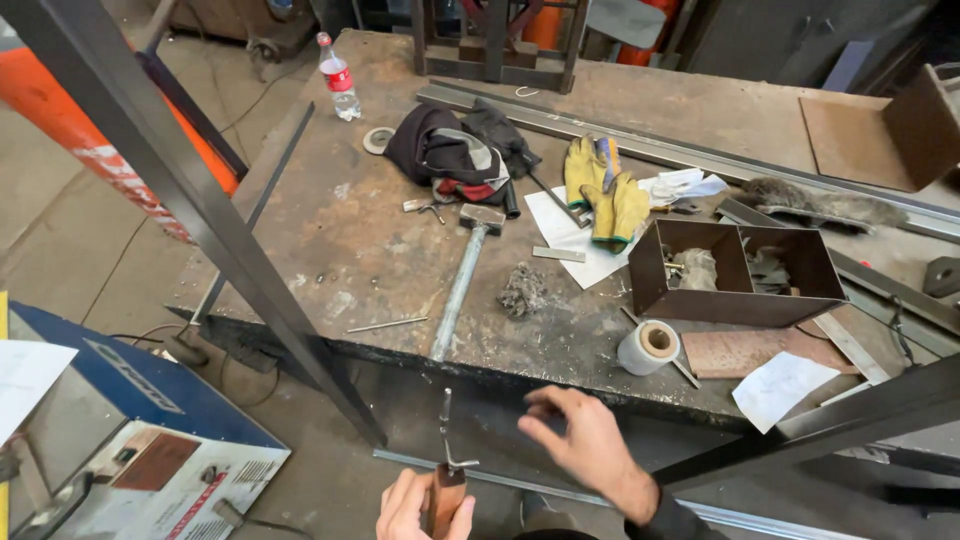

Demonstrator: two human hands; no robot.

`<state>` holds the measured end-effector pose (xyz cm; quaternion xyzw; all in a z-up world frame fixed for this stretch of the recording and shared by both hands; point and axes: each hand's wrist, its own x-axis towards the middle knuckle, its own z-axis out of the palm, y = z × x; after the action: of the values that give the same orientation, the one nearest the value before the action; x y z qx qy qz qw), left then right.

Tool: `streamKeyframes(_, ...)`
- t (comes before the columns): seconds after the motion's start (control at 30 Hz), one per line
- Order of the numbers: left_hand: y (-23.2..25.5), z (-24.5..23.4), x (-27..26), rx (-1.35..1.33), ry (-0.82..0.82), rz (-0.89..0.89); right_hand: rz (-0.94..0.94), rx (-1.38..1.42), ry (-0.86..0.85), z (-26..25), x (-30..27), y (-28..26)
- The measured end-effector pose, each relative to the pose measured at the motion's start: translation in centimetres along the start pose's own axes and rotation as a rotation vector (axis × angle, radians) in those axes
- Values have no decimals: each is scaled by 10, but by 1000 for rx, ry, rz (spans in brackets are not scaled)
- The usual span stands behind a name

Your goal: Using various grinding tools and a file to smooth and shape small metal components in a workshop.

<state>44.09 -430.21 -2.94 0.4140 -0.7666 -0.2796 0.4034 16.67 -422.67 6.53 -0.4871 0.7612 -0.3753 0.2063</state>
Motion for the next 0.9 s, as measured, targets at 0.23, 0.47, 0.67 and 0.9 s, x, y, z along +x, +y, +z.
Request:
streamKeyframes(0.23,7,22,0,46,-2,14,182,-577,-51,-25,171,149)
streamKeyframes(0.47,44,11,3,51,-52,-154,55,-753,39,8,310,321)
streamKeyframes(0.67,111,-29,19,-215,101,-255,-15,-1001,-22,-7,331,347)
streamKeyframes(0.9,125,-70,-22,-318,355,-348,82,-1062,-127,-30,354,323)
